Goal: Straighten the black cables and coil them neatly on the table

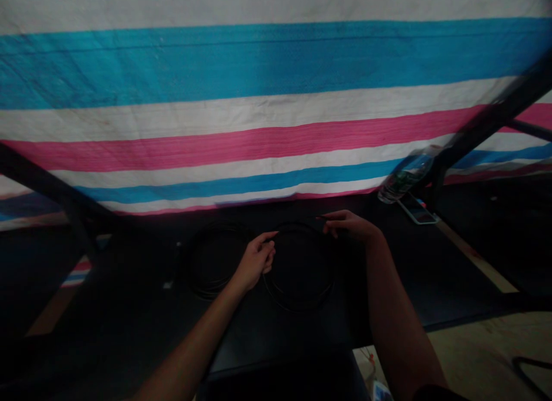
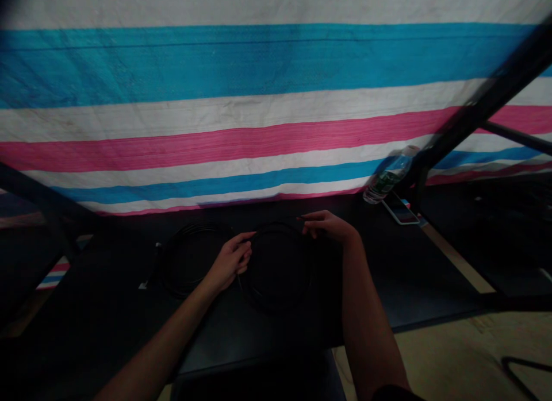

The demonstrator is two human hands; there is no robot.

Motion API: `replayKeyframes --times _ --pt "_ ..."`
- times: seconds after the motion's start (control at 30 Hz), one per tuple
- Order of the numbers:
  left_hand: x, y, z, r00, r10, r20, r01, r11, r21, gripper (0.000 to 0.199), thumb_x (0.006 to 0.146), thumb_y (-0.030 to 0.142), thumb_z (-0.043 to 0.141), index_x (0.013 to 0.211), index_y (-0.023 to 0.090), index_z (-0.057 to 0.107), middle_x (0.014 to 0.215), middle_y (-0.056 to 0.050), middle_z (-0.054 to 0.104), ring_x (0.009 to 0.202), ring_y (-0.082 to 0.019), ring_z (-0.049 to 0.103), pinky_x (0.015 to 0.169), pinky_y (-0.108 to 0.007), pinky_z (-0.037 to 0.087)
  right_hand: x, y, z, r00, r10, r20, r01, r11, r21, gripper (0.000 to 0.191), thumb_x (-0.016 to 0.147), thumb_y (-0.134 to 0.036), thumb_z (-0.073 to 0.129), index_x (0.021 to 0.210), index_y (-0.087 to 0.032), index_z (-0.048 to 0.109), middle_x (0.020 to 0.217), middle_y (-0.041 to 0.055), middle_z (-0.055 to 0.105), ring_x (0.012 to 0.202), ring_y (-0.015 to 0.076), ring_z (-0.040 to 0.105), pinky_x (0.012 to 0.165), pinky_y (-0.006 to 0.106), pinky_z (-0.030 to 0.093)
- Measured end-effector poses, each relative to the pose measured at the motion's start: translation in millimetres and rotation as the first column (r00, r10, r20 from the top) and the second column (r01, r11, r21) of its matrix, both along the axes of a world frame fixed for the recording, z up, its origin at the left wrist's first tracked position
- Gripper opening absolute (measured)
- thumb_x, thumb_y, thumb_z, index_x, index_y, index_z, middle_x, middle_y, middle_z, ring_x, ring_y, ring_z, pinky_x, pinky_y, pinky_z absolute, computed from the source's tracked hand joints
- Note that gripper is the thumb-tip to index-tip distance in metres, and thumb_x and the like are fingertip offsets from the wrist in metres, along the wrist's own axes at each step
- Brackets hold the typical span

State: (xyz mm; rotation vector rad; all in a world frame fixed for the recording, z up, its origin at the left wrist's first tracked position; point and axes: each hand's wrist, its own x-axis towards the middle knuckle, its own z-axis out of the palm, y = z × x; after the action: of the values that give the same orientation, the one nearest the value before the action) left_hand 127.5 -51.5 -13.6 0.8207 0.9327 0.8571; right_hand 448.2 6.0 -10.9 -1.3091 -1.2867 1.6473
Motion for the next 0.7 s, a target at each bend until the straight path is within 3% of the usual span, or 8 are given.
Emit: replayKeyframes --times 0.13,0.23,0.33,0.47,0.7 --pt "-1 0 -0.7 0.999 -0.03 -0.028 0.03 0.999 -0.032 0.056 0.076 0.037 0.074 0.124 0.013 0.059 0.059 0.009 0.046 0.039 -0.003 0.026 0.039 -0.019 0.01 3 -2 3.4 0.979 0.195 0.053 -0.194 0.98 -0.037 0.053 0.079 -0.037 0.077 0.126 -0.013 0.07 0.072 0.0032 0.07 0.045 0.0065 0.045 0.041 0.021 0.03" --pt "-1 1 -2.7 0.999 -0.032 -0.037 0.03 0.999 -0.041 0.056 0.077 0.038 0.073 0.126 0.013 0.059 0.059 0.009 0.045 0.039 -0.003 0.026 0.039 -0.019 0.011 7 -2 -0.2 0.984 0.175 -0.022 -0.175 0.985 0.003 0.053 0.085 -0.037 0.072 0.132 -0.014 0.065 0.069 -0.0001 0.064 0.045 0.0047 0.039 0.039 0.02 0.023" --pt "-2 1 -2.6 0.999 -0.027 -0.033 0.025 0.999 -0.039 0.058 0.078 0.039 0.072 0.13 0.015 0.059 0.059 0.01 0.044 0.039 -0.003 0.024 0.04 -0.02 0.01 16 -5 -5.5 0.981 0.127 -0.148 -0.121 0.991 0.048 0.047 0.088 -0.037 0.067 0.128 -0.012 0.067 0.066 -0.0008 0.061 0.044 0.0045 0.037 0.04 0.021 0.022" --pt "-3 0 1.9 1.0 0.003 0.012 -0.003 1.0 -0.025 0.061 0.077 0.037 0.076 0.133 0.018 0.059 0.061 0.009 0.046 0.04 -0.003 0.026 0.041 -0.019 0.01 28 -9 -11.9 0.956 0.154 -0.248 -0.146 0.988 0.05 0.044 0.085 -0.032 0.07 0.123 -0.01 0.07 0.056 -0.0051 0.055 0.039 0.0027 0.031 0.044 0.022 0.027" --pt "-5 3 6.1 0.995 0.09 0.049 -0.088 0.995 -0.035 0.039 0.069 0.034 0.083 0.098 0.013 0.07 0.058 0.006 0.049 0.041 -0.001 0.027 0.041 -0.018 0.012 51 -9 -10.9 0.973 0.227 -0.047 -0.231 0.967 -0.108 0.041 0.076 -0.031 0.076 0.109 -0.008 0.076 0.051 -0.0025 0.055 0.036 0.0025 0.033 0.037 0.019 0.012"
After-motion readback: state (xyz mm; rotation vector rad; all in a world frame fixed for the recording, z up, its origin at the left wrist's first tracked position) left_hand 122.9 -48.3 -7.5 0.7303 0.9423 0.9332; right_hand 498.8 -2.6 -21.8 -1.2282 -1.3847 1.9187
